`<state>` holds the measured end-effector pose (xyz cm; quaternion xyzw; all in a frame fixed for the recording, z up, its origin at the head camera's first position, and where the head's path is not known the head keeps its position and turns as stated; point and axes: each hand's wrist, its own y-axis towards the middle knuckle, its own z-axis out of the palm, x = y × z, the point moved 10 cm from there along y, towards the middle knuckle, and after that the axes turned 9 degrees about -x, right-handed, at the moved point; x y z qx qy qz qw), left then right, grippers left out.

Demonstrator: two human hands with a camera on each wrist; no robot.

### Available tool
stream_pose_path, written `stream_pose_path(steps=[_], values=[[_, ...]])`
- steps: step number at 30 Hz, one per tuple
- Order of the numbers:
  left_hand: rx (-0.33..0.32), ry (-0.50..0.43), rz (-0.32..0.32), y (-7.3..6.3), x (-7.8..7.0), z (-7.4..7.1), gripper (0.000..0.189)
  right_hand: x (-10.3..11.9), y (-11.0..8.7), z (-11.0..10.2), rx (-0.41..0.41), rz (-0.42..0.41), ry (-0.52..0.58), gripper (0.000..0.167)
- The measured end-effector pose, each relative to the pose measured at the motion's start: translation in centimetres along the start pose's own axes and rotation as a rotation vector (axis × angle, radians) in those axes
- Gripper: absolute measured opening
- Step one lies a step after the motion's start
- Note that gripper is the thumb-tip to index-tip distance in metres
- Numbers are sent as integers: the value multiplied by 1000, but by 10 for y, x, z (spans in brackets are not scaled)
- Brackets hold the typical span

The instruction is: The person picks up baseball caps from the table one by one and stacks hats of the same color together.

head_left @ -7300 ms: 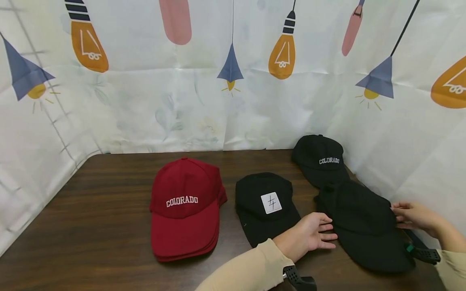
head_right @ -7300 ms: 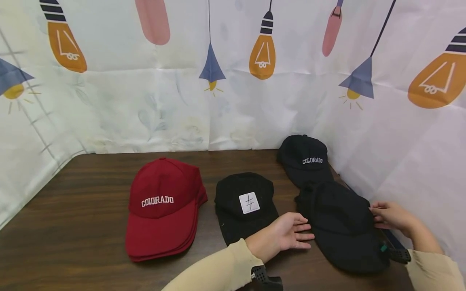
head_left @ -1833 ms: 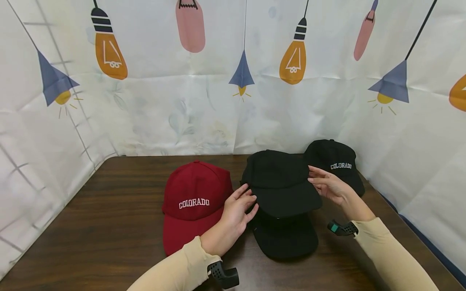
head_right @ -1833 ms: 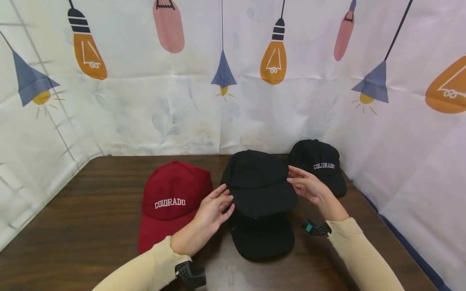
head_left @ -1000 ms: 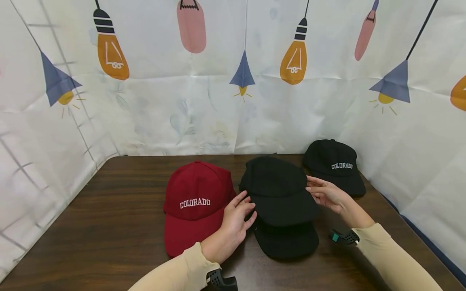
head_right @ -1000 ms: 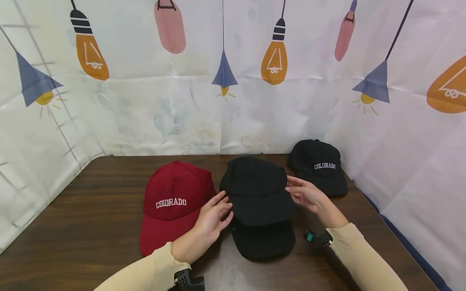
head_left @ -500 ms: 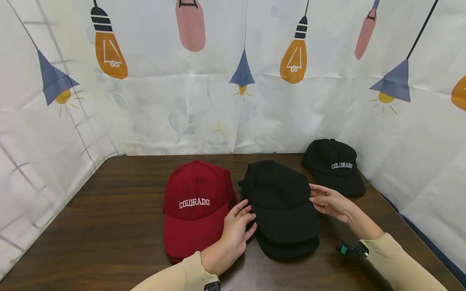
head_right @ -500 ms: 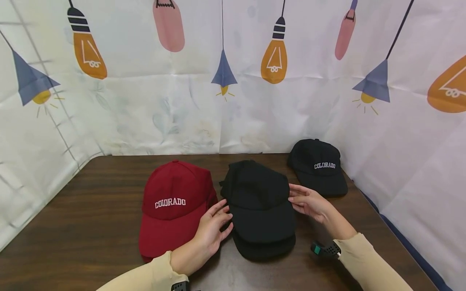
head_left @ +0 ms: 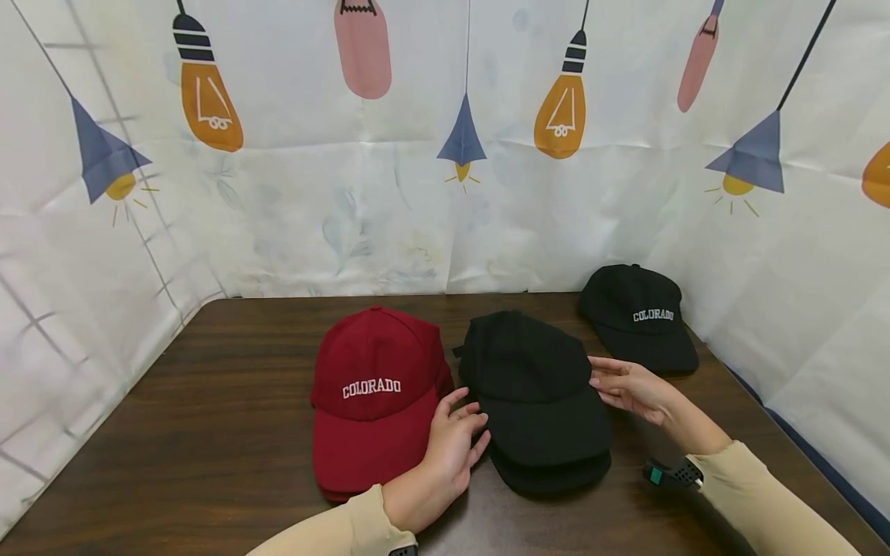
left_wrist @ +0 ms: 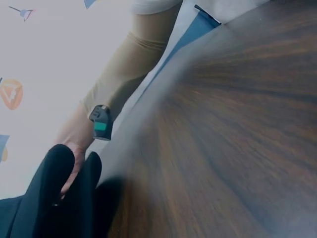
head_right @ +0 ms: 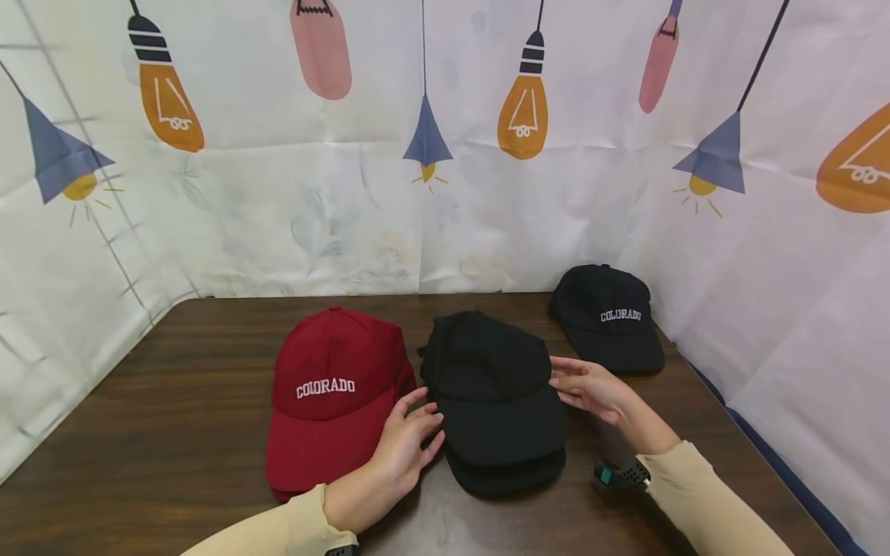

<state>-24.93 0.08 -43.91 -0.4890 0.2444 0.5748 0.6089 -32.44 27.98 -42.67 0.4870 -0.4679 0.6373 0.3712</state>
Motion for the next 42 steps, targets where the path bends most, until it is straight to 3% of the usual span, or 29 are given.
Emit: stream_pose_path(steps=[3, 11, 17, 25, 32, 39, 42], values=[[-2, 32, 10, 0, 1, -1, 48, -1, 1, -1, 6, -11, -44, 63], [-3, 107, 58, 1, -1, 0, 46, -1, 1, 4, 46, -26, -59, 44], [-12, 108, 37, 0, 0, -1, 47, -1, -1, 2, 34, -23, -80, 52], [1, 134, 37, -2, 0, -2, 46, -3, -6, 2, 31, -4, -58, 40], [33, 177, 50, -2, 2, 0, 43, -9, -7, 6, 47, 46, -120, 38], [58, 184, 45, -3, 3, 2, 44, -16, -10, 10, 94, 103, -164, 11], [63, 177, 42, -3, 2, 3, 43, -16, -10, 10, 101, 104, -175, 8]])
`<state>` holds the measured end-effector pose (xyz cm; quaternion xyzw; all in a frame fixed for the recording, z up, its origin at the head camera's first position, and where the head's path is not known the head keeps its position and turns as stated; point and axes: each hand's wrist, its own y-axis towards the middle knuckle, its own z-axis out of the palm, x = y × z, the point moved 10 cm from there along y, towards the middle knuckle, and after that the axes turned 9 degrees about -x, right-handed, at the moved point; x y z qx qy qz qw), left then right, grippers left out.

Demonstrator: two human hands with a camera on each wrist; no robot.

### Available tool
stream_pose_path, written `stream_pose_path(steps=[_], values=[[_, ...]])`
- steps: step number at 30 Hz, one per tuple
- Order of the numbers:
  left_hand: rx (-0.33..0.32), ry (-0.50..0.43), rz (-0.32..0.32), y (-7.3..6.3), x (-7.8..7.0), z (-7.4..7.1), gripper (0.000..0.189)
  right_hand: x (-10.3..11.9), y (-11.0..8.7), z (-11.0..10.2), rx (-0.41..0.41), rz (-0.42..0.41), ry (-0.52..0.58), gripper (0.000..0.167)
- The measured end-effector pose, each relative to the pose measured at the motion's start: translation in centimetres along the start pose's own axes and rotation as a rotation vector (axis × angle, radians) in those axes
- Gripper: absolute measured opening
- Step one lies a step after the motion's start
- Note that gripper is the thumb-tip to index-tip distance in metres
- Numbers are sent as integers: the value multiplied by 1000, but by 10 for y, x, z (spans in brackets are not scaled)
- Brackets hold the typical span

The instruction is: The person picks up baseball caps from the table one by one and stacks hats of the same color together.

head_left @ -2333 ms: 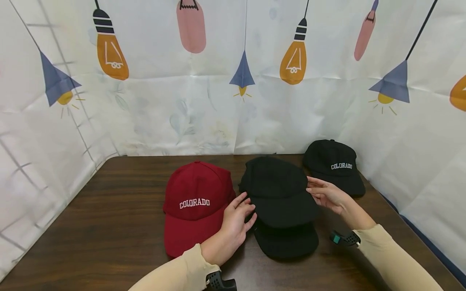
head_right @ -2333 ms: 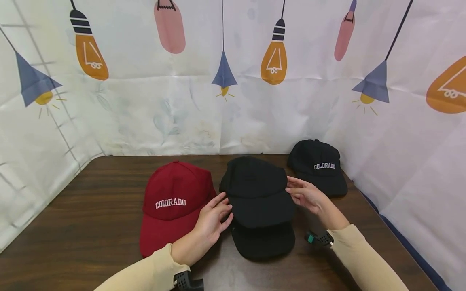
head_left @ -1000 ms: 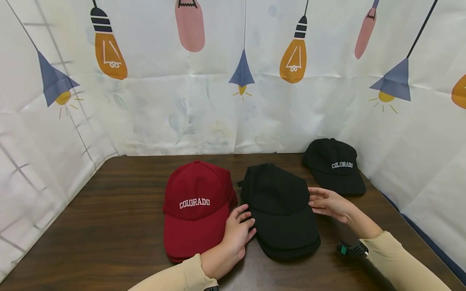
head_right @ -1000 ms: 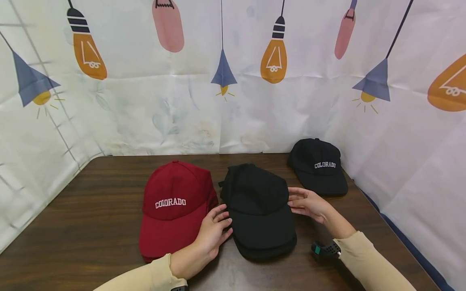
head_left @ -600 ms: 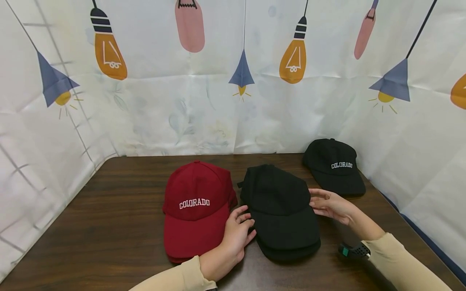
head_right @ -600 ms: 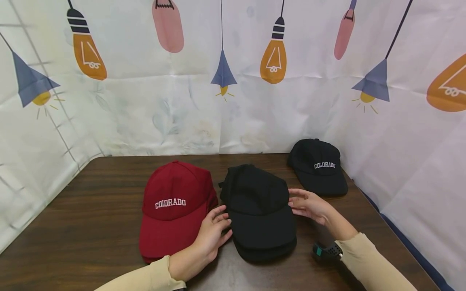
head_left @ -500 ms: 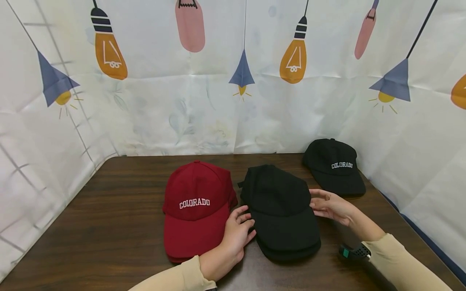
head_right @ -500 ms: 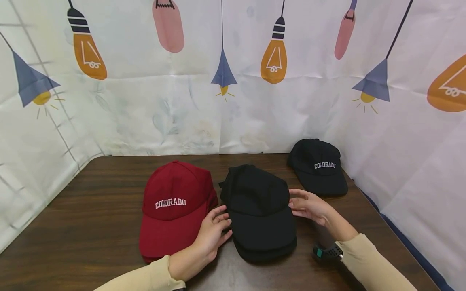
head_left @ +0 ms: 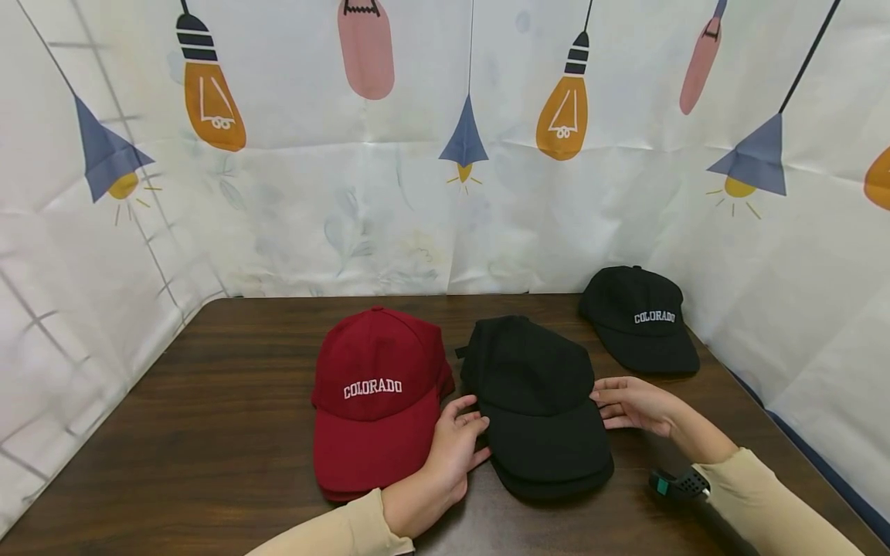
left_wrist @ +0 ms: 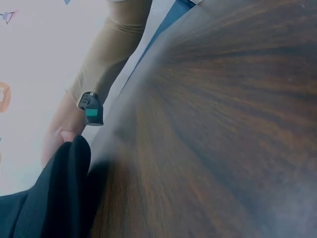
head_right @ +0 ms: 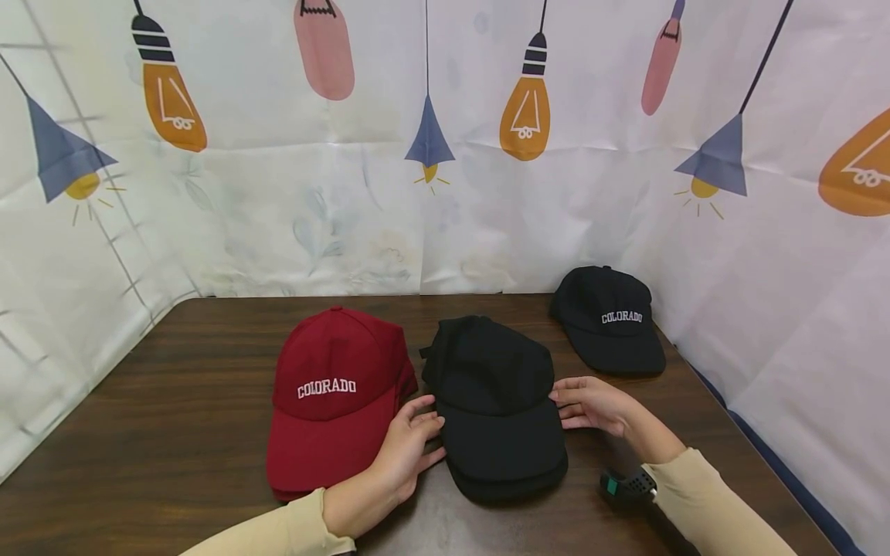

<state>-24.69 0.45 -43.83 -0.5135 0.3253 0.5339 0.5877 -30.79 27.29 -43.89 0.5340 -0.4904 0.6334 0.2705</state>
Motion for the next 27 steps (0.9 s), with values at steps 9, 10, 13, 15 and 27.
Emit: stream_pose_path(steps=[9, 10, 13, 15, 27], values=[[20, -3, -5, 2, 2, 1, 44, 2, -1, 3, 60, -22, -8, 16], [23, -4, -8, 2, 3, 1, 44, 3, -1, 3, 72, -25, -7, 17], [35, -9, -14, 3, 4, 0, 44, 4, -2, 5, 97, -28, -8, 20], [39, -4, -14, 4, 4, 0, 43, 4, -2, 5, 102, -26, -9, 21], [77, -5, -26, 2, 0, 0, 45, 1, -1, -5, 30, -12, -82, 13]])
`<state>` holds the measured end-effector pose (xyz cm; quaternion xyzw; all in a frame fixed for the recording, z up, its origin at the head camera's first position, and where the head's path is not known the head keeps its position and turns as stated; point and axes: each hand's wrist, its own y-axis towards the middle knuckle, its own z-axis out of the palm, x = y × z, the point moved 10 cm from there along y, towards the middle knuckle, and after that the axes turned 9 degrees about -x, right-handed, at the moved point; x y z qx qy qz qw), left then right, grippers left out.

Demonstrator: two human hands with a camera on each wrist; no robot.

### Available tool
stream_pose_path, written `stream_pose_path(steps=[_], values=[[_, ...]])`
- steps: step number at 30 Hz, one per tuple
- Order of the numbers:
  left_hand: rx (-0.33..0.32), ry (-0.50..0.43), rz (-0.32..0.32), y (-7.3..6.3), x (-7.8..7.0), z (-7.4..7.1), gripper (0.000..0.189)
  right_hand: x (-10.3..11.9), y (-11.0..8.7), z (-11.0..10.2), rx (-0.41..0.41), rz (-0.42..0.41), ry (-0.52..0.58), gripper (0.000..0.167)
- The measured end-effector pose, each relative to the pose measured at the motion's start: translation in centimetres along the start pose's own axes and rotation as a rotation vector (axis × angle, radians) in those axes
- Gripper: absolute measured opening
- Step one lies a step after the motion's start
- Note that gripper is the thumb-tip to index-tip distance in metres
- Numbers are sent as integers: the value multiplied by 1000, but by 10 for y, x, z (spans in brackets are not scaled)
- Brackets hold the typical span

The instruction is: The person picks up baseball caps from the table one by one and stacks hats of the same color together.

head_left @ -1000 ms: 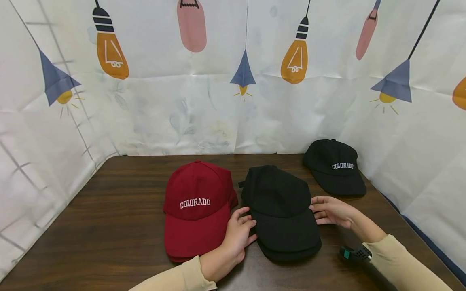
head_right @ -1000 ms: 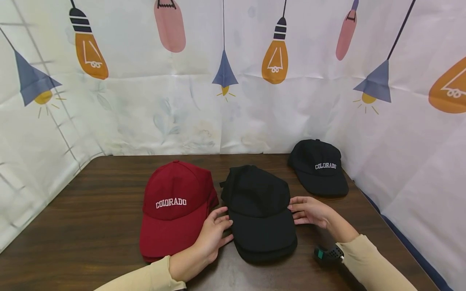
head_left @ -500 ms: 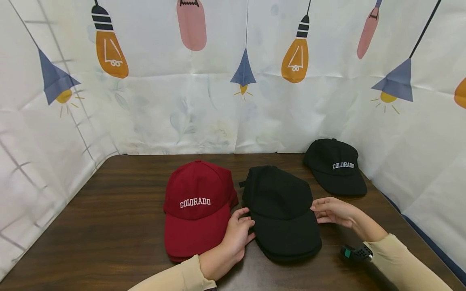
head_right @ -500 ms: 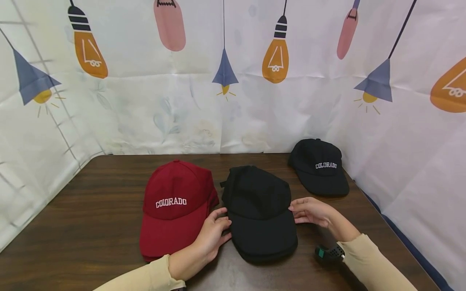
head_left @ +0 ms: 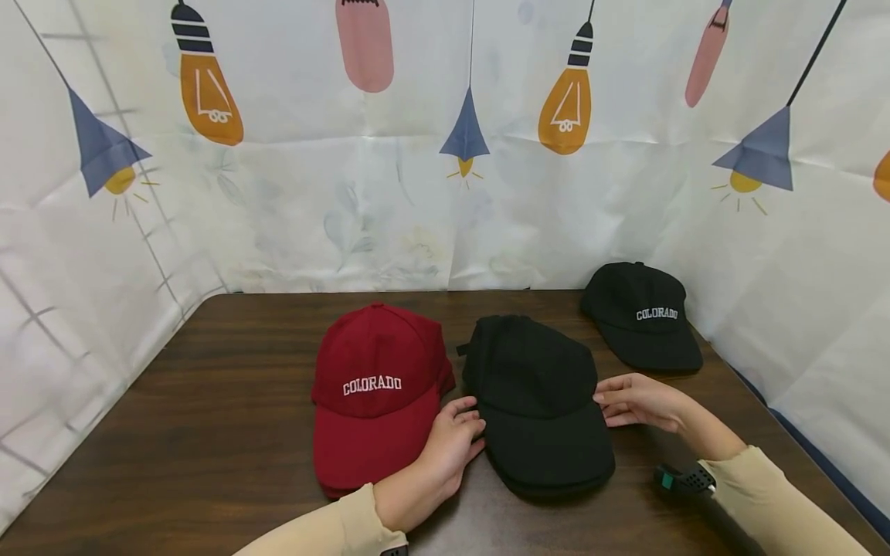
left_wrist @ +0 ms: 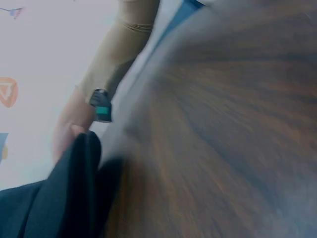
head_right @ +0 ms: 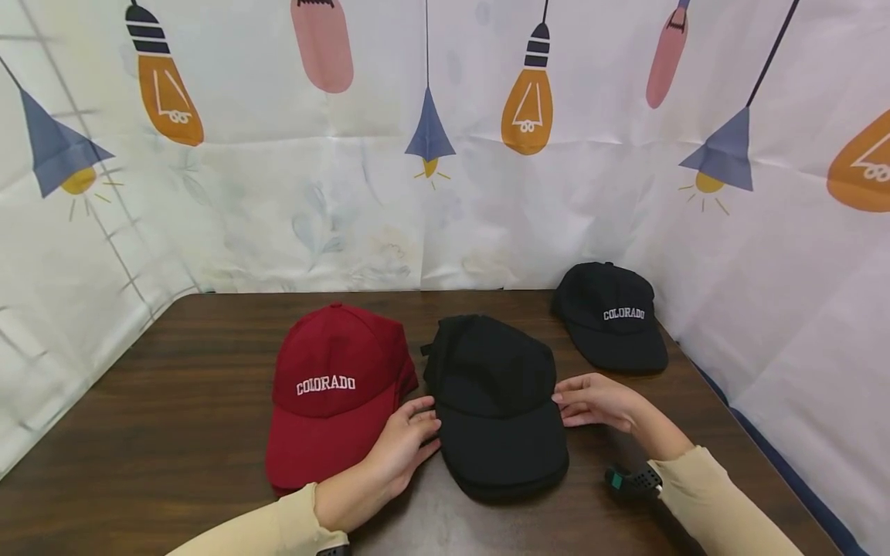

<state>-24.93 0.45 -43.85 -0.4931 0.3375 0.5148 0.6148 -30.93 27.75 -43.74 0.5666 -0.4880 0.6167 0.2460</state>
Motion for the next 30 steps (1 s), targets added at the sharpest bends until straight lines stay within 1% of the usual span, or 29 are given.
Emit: stream_pose_path(steps=[3, 6, 9, 11, 15, 19, 22, 26, 30], values=[[32, -13, -29, -5, 0, 0, 53, 1, -2, -1, 14, -17, -3, 28], [69, 0, -59, -12, -2, -3, 61, 8, -8, -3, 64, -66, -4, 39], [96, 33, -66, -20, -9, -8, 63, 21, -15, -8, 120, -136, 15, 36], [110, 56, -59, -24, -16, -11, 63, 30, -21, -13, 147, -184, 31, 34], [142, 78, -31, -29, -30, -13, 61, 44, -30, -26, 147, -234, 42, 38], [166, 85, 18, -29, -51, -10, 50, 54, -37, -35, 113, -258, 15, 40], [172, 81, 77, -25, -69, -5, 44, 64, -45, -38, 84, -290, -68, 42], [163, 58, 170, -11, -90, 7, 38, 81, -57, -44, 31, -353, -225, 43], [143, 40, 243, 4, -105, 21, 35, 96, -66, -52, -54, -416, -326, 42]])
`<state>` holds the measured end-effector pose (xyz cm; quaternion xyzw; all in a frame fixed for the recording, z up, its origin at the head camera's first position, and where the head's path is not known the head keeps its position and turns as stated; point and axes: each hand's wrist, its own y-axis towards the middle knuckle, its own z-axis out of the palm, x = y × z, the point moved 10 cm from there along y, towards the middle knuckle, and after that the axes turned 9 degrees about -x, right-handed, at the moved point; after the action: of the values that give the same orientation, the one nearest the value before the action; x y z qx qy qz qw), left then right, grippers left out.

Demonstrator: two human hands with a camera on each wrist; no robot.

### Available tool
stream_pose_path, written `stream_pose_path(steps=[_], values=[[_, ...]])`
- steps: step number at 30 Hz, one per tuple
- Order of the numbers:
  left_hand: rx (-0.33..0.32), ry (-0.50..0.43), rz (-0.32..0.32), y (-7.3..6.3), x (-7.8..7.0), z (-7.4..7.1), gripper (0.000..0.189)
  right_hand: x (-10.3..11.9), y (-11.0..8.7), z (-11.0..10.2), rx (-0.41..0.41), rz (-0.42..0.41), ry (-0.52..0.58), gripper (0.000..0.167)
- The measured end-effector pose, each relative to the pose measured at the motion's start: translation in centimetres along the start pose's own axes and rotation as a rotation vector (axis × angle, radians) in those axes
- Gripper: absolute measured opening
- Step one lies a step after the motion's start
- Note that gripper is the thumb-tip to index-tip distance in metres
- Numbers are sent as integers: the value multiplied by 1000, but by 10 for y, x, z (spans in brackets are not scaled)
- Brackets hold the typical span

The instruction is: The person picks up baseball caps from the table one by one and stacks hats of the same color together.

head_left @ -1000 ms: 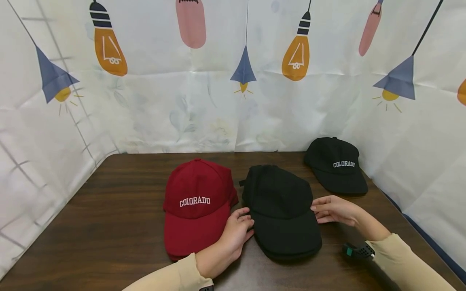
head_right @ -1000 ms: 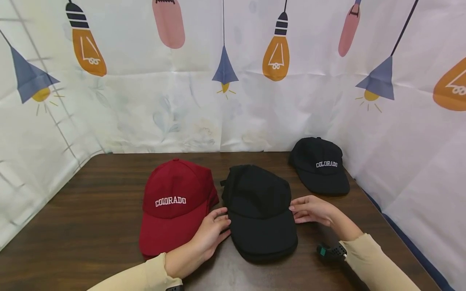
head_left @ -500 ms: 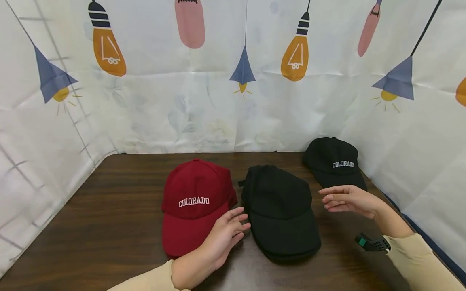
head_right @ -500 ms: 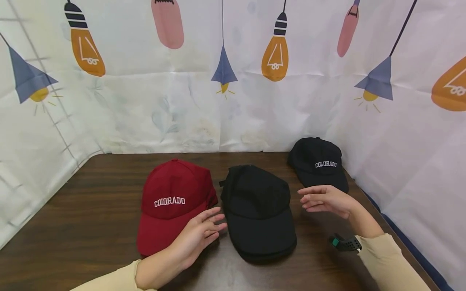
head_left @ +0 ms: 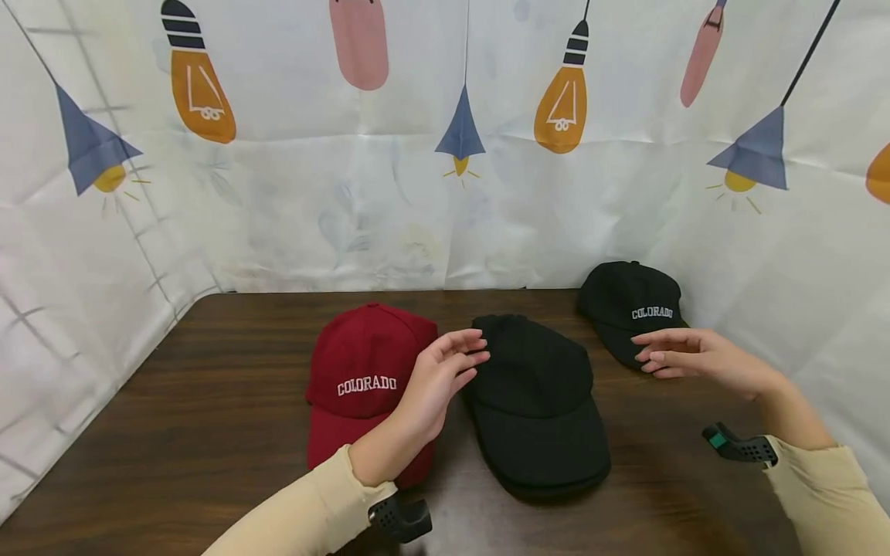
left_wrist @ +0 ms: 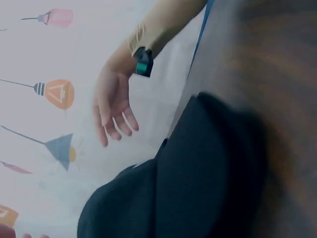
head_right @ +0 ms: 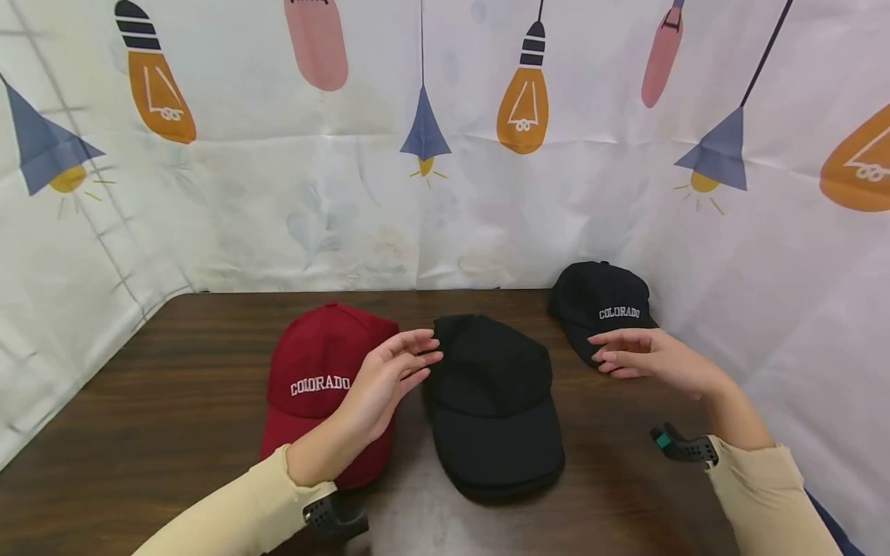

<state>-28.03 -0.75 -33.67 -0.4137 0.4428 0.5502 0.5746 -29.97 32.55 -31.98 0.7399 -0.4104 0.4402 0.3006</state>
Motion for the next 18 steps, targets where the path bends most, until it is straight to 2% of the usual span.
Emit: stream_pose_path(steps=[4, 8, 11, 18], values=[[-9, -7, 57, 15, -6, 16, 33, 8, -4, -14, -101, -19, -80, 39], [8, -21, 96, 25, -8, 35, 32, 11, -6, -24, -198, -23, -111, 35], [37, -29, 87, 29, -4, 54, 31, 10, -6, -31, -260, -12, -125, 34], [84, -42, 17, 38, 5, 102, 29, 3, -11, -51, -364, 3, -148, 34]])
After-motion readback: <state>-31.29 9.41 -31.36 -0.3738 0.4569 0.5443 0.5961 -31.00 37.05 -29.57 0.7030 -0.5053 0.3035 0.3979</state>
